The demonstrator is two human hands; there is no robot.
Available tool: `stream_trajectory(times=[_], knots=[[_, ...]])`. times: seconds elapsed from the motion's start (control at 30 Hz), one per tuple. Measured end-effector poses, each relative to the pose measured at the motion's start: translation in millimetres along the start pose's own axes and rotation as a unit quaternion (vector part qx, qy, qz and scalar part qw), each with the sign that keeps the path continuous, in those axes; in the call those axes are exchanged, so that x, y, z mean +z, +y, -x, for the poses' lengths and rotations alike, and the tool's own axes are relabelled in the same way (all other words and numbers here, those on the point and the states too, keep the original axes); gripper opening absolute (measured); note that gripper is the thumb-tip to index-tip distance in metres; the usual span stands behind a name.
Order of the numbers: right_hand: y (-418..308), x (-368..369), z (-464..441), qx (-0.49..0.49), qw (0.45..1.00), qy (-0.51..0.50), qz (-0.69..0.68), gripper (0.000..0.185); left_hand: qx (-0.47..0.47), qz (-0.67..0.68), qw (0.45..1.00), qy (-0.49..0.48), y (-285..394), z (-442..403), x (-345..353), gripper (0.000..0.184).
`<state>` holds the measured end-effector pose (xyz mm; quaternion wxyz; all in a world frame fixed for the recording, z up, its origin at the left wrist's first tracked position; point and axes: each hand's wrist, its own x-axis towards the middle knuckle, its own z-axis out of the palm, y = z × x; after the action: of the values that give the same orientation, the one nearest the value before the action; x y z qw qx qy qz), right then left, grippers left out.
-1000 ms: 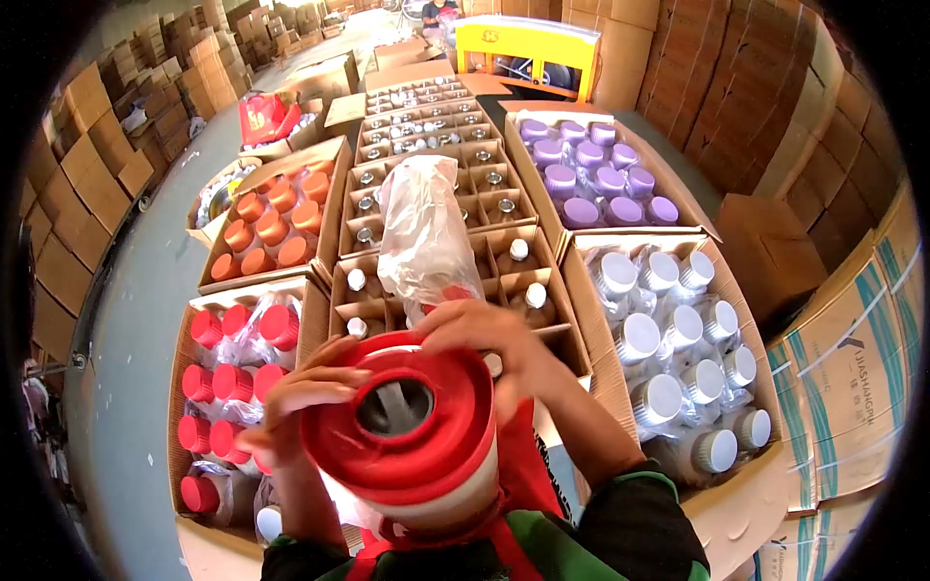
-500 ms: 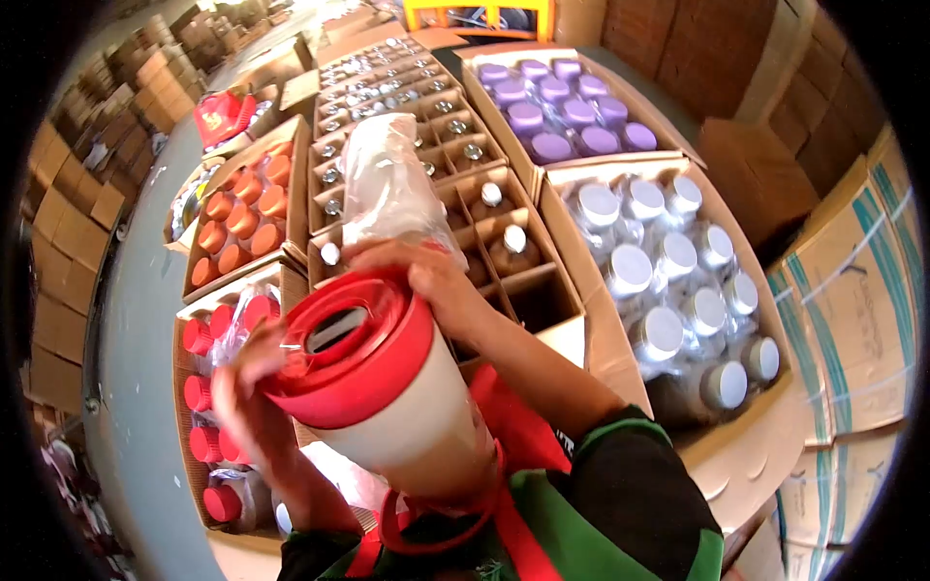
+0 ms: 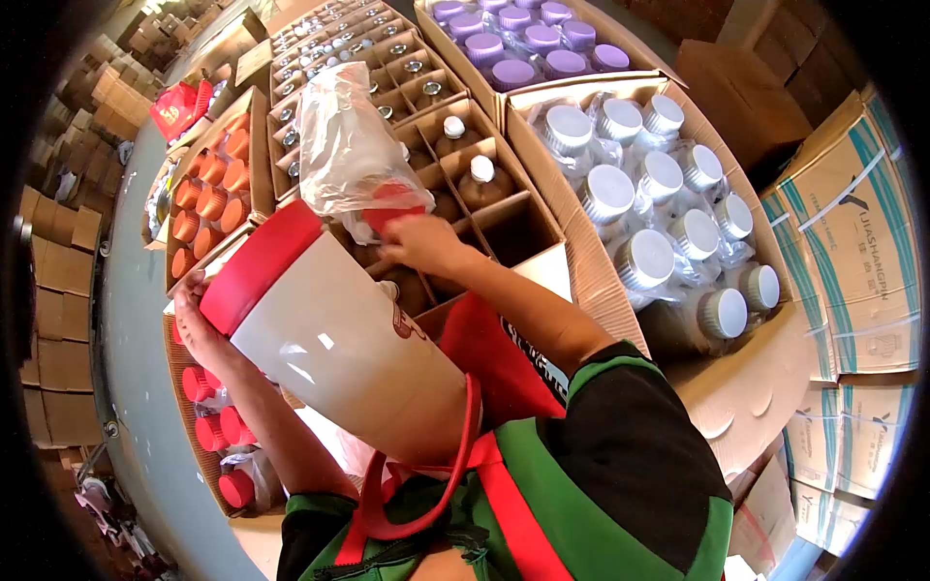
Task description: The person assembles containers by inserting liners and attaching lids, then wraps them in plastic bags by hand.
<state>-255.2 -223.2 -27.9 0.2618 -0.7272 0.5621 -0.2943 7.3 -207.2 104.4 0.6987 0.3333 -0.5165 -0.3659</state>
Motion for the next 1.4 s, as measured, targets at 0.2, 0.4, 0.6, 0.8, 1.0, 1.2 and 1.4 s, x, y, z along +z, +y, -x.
stream_trajectory(times=[0.2,0.4,0.6,0.8,1.0,1.2,1.4], knots=[[87.2,56.5,40.6,0.070,0.959,-0.076,0.263,0.042,0.017,-0.068,0.991,-0.110,-2.0,-1.8,-2.9,0.044],[59.8,36.3,8.3,0.061,0.995,-0.018,0.075,0.031,0.162,-0.234,0.931,-0.227,33.0,-3.0,7.6,0.052],[-70.3,11.8,7.2,-0.092,0.885,0.063,-0.453,0.033,0.308,-0.064,0.903,-0.294,64.2,7.4,9.8,0.050],[-92.9,0.9,42.2,-0.023,0.935,-0.086,-0.344,0.037,0.203,-0.244,0.948,-0.019,117.8,40.9,-25.0,0.041],[-45.2,52.5,84.2,-0.092,0.898,-0.037,-0.428,0.040,0.031,-0.298,0.953,-0.044,47.6,15.8,-30.4,0.046],[-3.0,28.2,60.1,-0.087,0.995,-0.009,-0.044,0.030,0.016,-0.170,0.909,-0.380,27.3,68.9,4.4,0.063],[75.2,38.7,30.9,0.032,0.953,-0.095,0.286,0.028,-0.179,-0.132,0.934,-0.281,-1.8,70.4,-0.8,0.061]])
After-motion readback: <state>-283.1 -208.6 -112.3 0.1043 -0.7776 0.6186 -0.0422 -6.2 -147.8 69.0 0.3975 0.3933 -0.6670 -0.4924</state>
